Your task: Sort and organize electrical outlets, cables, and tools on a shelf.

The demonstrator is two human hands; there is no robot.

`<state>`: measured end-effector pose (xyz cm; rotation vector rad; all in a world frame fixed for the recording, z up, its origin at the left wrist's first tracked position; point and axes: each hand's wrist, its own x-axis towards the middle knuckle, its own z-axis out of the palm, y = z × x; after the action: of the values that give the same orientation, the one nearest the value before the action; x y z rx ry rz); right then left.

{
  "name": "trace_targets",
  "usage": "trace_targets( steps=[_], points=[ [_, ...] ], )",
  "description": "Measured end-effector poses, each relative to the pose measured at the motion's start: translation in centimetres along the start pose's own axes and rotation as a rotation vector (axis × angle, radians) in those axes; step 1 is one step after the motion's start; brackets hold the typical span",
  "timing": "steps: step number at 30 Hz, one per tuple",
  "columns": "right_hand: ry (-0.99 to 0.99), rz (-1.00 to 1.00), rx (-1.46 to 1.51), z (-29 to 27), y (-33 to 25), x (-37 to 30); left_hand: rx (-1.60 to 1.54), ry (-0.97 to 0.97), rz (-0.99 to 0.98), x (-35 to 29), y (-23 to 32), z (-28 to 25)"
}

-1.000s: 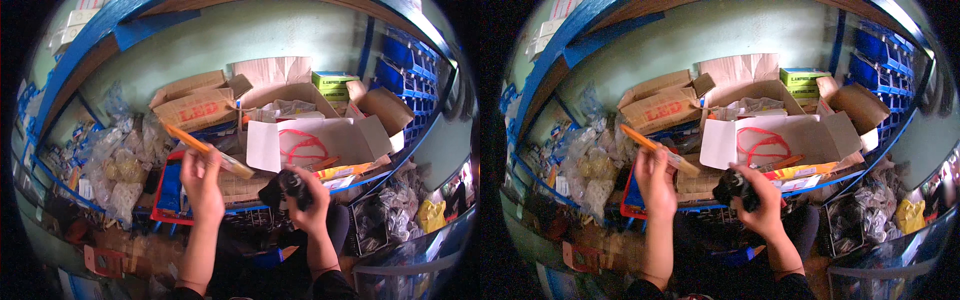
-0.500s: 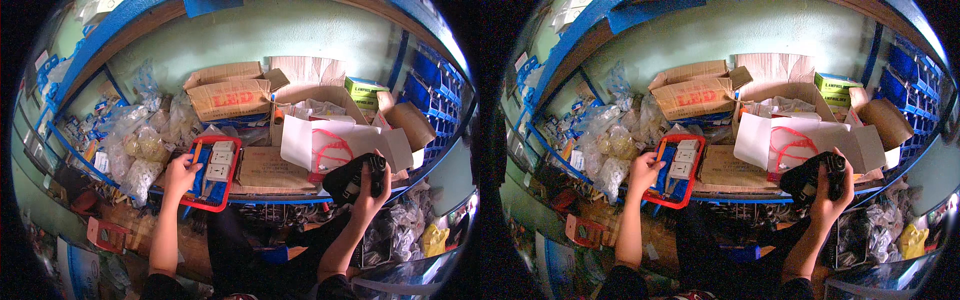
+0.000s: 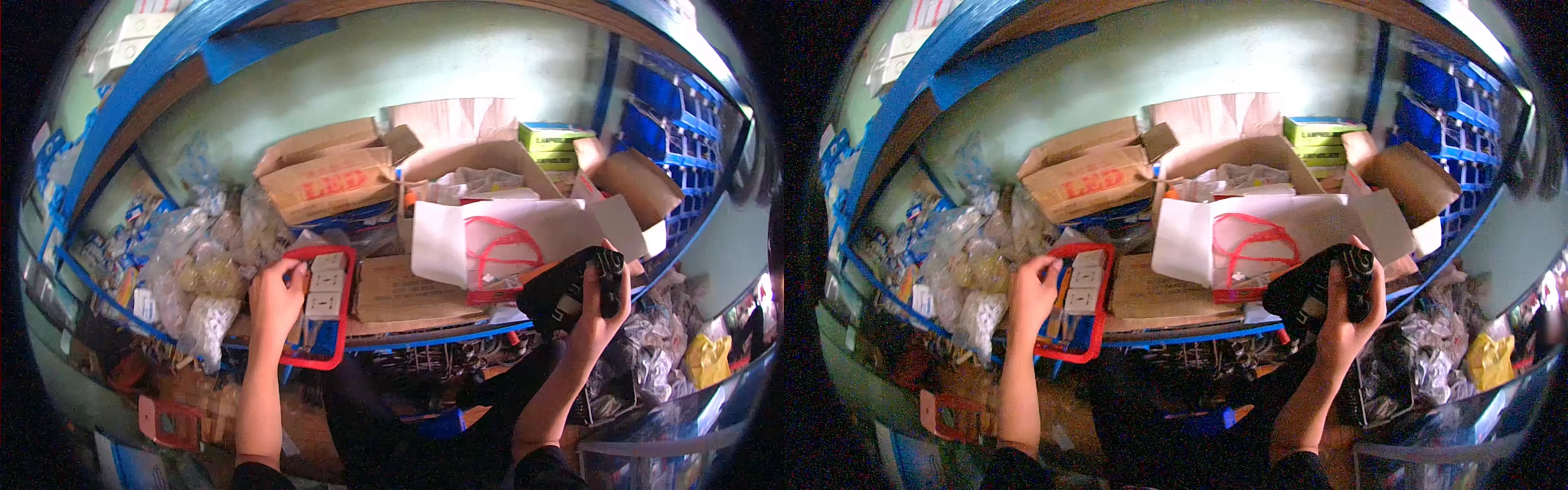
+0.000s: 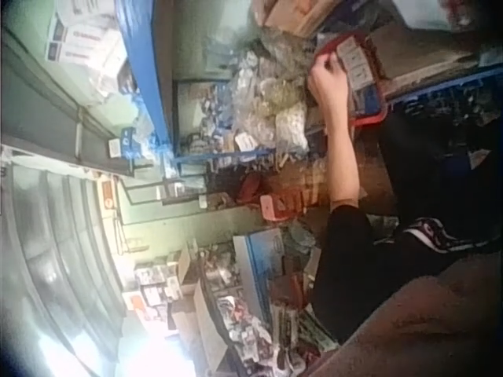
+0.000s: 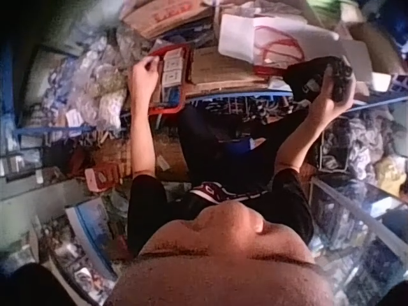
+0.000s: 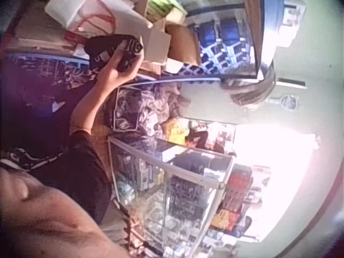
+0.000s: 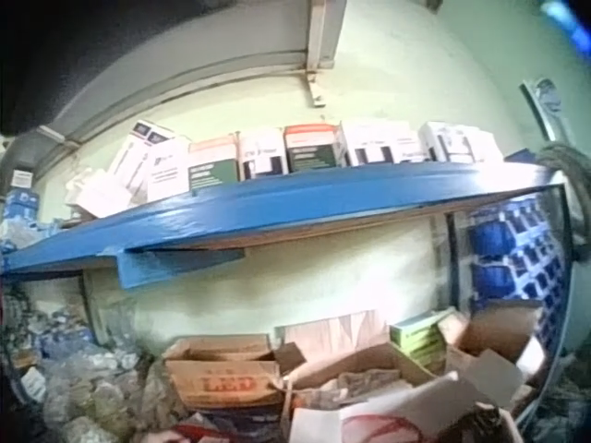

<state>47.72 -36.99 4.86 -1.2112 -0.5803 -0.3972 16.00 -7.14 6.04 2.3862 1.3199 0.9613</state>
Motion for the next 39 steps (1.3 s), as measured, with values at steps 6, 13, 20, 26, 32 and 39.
trace_targets(
  steps=[6, 13, 20, 26, 32, 39],
  points=[
    [0.175, 0.194, 0.437, -2.5, 0.5, 0.9, -0.408, -0.224, 0.725, 1.2, 17.8, 1.5],
    [0.224, 0.178, 0.811, -4.7, 0.1, 2.0, -0.330, -0.808, 0.997, 4.8, 25.5, 14.7],
    [0.493, 0.123, 0.612, -5.6, 1.4, 2.6, -0.095, -0.937, 0.932, 2.3, 28.5, 18.6],
    [0.308, 0.195, 0.908, -7.4, 2.3, 2.8, -0.097, -0.857, 0.815, 2.7, 28.2, 19.7],
    [0.207, 0.209, 1.040, -7.0, 2.1, 2.9, -0.498, -0.770, 0.645, 5.3, 26.4, 17.3],
    [0.222, 0.189, 0.748, -3.0, 0.1, 1.3, -1.043, -0.862, 0.310, 5.9, 25.6, 10.2]
  ],
)
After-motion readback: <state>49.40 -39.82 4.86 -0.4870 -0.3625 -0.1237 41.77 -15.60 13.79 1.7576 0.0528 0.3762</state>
